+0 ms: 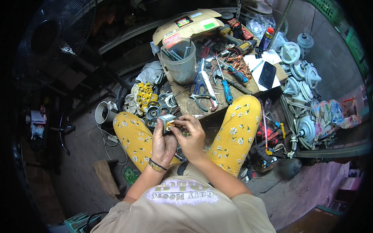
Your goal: The person holds a small transformer by hand and removes several thin metal plates from its core using pliers.
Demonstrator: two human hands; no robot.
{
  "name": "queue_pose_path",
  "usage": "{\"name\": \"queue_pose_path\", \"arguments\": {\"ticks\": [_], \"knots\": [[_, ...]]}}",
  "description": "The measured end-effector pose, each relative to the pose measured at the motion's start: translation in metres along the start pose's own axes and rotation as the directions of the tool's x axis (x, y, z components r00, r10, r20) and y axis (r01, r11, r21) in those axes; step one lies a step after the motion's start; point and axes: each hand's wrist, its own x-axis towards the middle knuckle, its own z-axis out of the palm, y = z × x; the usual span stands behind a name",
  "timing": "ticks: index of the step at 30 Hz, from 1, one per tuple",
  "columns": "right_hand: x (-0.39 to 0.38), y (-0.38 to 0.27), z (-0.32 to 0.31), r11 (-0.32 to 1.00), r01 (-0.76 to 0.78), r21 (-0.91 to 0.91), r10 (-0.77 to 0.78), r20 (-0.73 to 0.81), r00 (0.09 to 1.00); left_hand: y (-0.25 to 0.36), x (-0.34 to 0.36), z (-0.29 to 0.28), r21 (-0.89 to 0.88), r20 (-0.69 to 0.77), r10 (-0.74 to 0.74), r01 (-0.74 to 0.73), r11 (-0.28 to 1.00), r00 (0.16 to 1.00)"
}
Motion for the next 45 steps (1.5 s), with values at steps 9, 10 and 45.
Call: {"name": "queue_pose_path", "arguments": {"ticks": [9, 10, 45], "knots": [[-0.007, -0.008, -0.006, 0.927, -0.152, 0.342, 0.131, 0.083, 0.988, -0.003, -0.010, 0.008, 0.179, 0.074, 0.176, -0.187, 0.966, 0.982], [-0.007, -0.010, -0.008, 0.922, -0.180, 0.343, 0.149, 0.117, 0.982, -0.003, -0.010, 0.007, 0.176, 0.071, 0.179, -0.189, 0.966, 0.981], [-0.011, -0.032, -0.040, 0.802, -0.380, 0.461, 0.266, 0.295, 0.918, 0.008, -0.036, 0.031, 0.099, 0.119, -0.056, 0.045, 0.994, 0.991]]}}
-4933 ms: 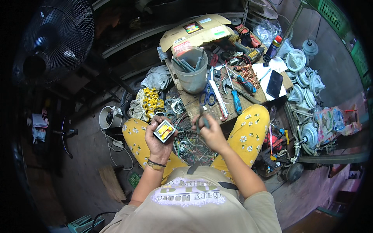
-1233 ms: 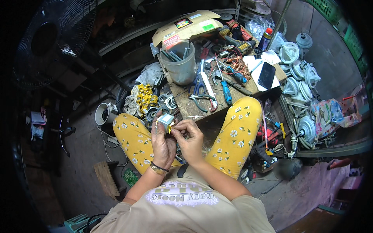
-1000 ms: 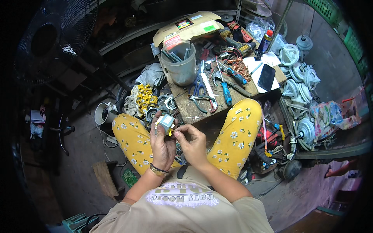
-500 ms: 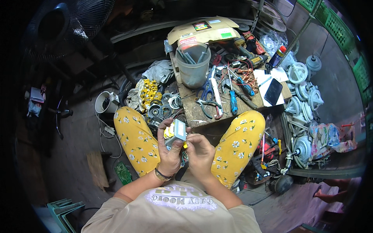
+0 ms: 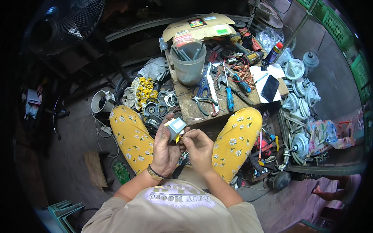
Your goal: The person holds a small transformer by hand and removes several thin metal plates from its core using pliers.
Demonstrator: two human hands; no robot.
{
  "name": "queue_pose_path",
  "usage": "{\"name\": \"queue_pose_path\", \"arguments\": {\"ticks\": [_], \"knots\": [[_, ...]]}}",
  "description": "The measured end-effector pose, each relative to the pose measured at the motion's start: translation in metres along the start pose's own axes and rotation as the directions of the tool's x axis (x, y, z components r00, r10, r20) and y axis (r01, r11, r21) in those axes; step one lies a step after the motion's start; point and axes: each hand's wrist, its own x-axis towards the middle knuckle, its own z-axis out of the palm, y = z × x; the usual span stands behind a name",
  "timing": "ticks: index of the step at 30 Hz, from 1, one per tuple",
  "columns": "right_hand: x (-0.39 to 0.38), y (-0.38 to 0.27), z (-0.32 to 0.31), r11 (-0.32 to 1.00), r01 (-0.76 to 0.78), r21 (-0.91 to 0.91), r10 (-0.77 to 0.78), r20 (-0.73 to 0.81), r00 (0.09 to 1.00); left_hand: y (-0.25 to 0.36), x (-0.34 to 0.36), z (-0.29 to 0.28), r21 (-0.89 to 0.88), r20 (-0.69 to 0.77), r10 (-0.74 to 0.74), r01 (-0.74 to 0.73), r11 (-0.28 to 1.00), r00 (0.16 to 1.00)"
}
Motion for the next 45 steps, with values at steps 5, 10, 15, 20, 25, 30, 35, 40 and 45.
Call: {"name": "queue_pose_path", "arguments": {"ticks": [5, 10, 15, 20, 25, 30, 35, 40, 45], "knots": [[0.007, 0.007, 0.001, 0.994, 0.001, -0.111, -0.001, 0.007, 1.000, -0.007, 0.006, -0.005, -0.059, -0.030, 0.047, -0.048, 0.997, 0.998], [0.008, 0.005, 0.003, 0.984, 0.089, -0.155, -0.091, -0.009, 0.996, -0.010, 0.006, -0.001, 0.064, -0.013, 0.182, -0.181, 0.982, 0.983], [0.006, -0.002, 0.001, 0.979, 0.164, -0.120, -0.164, 0.006, 0.986, -0.013, -0.001, -0.001, 0.142, 0.035, 0.215, -0.217, 0.966, 0.976], [0.001, -0.004, -0.004, 0.976, 0.162, -0.147, -0.165, -0.004, 0.986, -0.024, -0.002, -0.015, 0.345, 0.108, 0.310, -0.328, 0.879, 0.944], [-0.003, -0.006, -0.004, 0.975, 0.181, -0.125, -0.186, -0.025, 0.982, -0.025, -0.004, -0.012, 0.412, 0.172, 0.382, -0.418, 0.810, 0.908], [-0.004, -0.011, 0.003, 0.964, 0.228, -0.137, -0.236, -0.039, 0.971, -0.017, -0.008, -0.001, 0.454, 0.181, 0.396, -0.434, 0.778, 0.900], [-0.005, -0.012, 0.004, 0.950, 0.272, -0.157, -0.275, -0.003, 0.961, -0.013, -0.006, -0.001, 0.483, 0.250, 0.453, -0.515, 0.708, 0.856], [0.008, -0.009, 0.009, 0.926, 0.231, -0.297, -0.239, 0.008, 0.971, -0.006, 0.001, -0.008, 0.589, 0.154, 0.376, -0.390, 0.708, 0.914], [0.027, -0.013, 0.011, 0.707, 0.399, -0.584, -0.370, 0.175, 0.912, -0.002, 0.015, -0.005, 0.062, -0.185, 0.221, -0.213, 0.975, 0.958]]}}
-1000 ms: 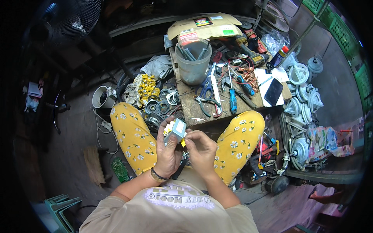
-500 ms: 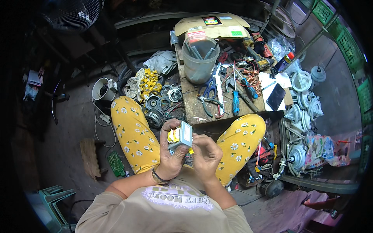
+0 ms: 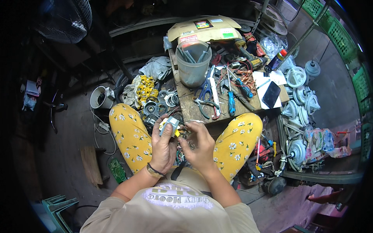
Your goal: The person holds a small transformer by hand and removes several thin metal plates from its core using pliers.
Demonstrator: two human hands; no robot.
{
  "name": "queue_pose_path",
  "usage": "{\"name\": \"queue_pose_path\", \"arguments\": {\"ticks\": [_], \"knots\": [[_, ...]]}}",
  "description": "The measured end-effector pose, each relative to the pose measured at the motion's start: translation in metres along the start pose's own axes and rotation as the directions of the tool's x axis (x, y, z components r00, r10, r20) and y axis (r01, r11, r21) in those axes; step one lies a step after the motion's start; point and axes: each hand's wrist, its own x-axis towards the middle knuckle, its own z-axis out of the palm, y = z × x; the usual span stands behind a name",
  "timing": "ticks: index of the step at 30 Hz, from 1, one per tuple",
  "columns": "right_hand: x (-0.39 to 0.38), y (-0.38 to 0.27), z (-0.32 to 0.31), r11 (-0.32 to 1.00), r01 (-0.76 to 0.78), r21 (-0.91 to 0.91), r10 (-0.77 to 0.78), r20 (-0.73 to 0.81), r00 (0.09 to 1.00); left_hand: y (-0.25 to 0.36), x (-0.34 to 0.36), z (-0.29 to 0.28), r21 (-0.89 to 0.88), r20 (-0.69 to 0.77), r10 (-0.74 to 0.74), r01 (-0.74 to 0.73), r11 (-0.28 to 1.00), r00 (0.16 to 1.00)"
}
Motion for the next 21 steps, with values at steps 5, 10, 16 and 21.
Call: {"name": "queue_pose_path", "arguments": {"ticks": [5, 10, 16, 21], "knots": [[-0.002, 0.017, 0.004, 0.963, 0.249, -0.107, -0.250, 0.001, 0.968, 0.001, -0.002, -0.006, 0.008, -0.006, -0.116, 0.116, 0.993, 0.993], [0.001, 0.020, 0.006, 0.969, 0.247, 0.020, -0.247, -0.020, 0.969, 0.003, -0.004, -0.008, -0.018, 0.034, -0.166, 0.167, 0.986, 0.986], [0.006, 0.009, 0.020, 0.885, -0.183, 0.428, 0.196, 0.014, 0.980, -0.001, -0.001, -0.010, 0.090, 0.046, 0.021, -0.025, 0.996, 0.999], [0.046, 0.071, -0.004, 0.984, -0.175, -0.025, 0.176, 0.198, 0.964, 0.003, 0.024, -0.057, -0.123, 0.035, -0.360, 0.361, 0.924, 0.932]]}}
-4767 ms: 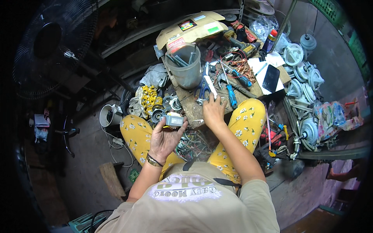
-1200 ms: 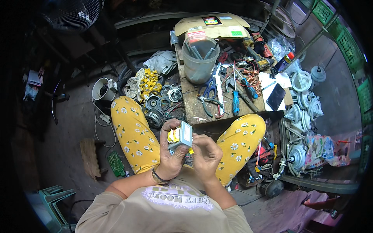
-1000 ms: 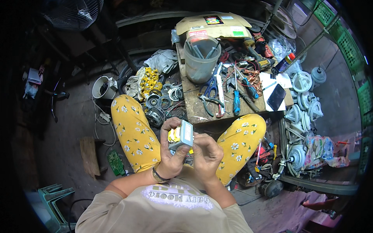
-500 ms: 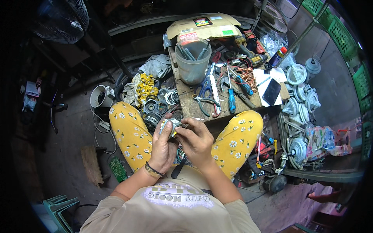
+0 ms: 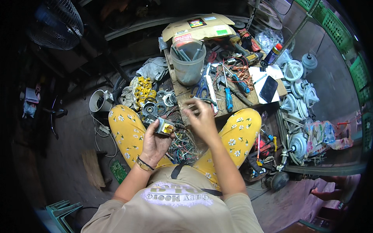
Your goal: The person holds a small transformer by hand and removes several thin metal plates from its core using pliers.
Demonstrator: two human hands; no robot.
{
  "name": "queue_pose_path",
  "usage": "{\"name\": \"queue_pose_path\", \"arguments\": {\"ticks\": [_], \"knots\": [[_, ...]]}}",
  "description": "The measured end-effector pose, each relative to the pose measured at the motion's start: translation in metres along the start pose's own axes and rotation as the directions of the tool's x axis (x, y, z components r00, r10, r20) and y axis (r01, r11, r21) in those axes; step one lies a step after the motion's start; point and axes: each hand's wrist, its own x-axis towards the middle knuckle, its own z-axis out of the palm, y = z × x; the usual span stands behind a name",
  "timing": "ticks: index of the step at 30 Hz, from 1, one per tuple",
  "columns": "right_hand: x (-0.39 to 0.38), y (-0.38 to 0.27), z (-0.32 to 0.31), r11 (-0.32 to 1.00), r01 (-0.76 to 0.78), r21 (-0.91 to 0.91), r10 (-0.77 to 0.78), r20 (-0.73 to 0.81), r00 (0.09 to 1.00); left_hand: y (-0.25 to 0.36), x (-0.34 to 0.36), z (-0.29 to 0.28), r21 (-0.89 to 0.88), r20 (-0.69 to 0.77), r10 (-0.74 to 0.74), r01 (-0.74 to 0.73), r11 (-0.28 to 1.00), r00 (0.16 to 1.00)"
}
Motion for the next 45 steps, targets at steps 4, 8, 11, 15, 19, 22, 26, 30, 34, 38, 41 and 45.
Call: {"name": "queue_pose_path", "arguments": {"ticks": [4, 8, 11, 15, 19, 22, 26, 30, 34, 38, 41, 45], "knots": [[0.013, 0.071, -0.006, 0.535, 0.101, -0.839, -0.018, 0.108, 0.994, 0.009, -0.004, 0.005, -0.108, 0.035, -0.125, 0.128, 0.986, 0.992], [0.027, 0.087, -0.005, 0.375, 0.173, -0.911, -0.018, 0.179, 0.984, 0.017, -0.010, 0.005, -0.103, 0.203, -0.124, 0.147, 0.984, 0.971], [0.041, 0.084, -0.015, 0.347, 0.226, -0.910, 0.041, 0.256, 0.966, 0.021, -0.017, 0.011, 0.007, 0.206, -0.145, 0.146, 0.989, 0.968], [0.051, 0.102, -0.021, 0.303, 0.336, -0.892, -0.104, 0.320, 0.942, 0.020, -0.018, 0.013, 0.097, 0.223, -0.118, 0.098, 0.990, 0.968], [0.055, 0.094, -0.032, 0.583, 0.116, -0.804, -0.044, 0.112, 0.993, 0.021, -0.019, 0.012, 0.094, 0.187, -0.126, 0.110, 0.990, 0.974], [0.056, 0.087, -0.047, 0.792, -0.049, -0.608, 0.114, 0.070, 0.991, 0.019, -0.020, 0.021, 0.207, 0.045, -0.102, 0.091, 0.974, 0.994], [0.039, 0.060, -0.050, 0.927, -0.352, 0.129, 0.309, 0.269, 0.912, 0.012, -0.014, 0.018, 0.231, -0.030, -0.077, 0.082, 0.970, 0.997], [0.023, 0.023, -0.057, 0.758, -0.534, 0.374, 0.338, 0.474, 0.813, 0.012, -0.011, 0.014, 0.243, -0.036, -0.073, 0.080, 0.967, 0.997], [0.010, 0.019, -0.062, 0.885, -0.373, 0.279, 0.187, 0.522, 0.832, 0.012, -0.011, 0.019, 0.284, -0.038, -0.037, 0.047, 0.958, 0.999], [-0.017, -0.039, -0.041, 0.731, 0.496, -0.469, -0.233, 0.511, 0.827, 0.011, -0.013, 0.023, 0.321, -0.060, 0.042, -0.021, 0.947, 0.997], [-0.021, -0.055, -0.040, 0.561, 0.616, -0.553, -0.326, 0.536, 0.778, 0.015, -0.017, 0.029, 0.341, -0.058, 0.044, -0.022, 0.940, 0.997], [-0.023, -0.057, -0.041, 0.499, 0.634, -0.591, -0.344, 0.537, 0.770, 0.013, -0.019, 0.030, 0.444, -0.023, 0.123, -0.100, 0.891, 0.992]]}}
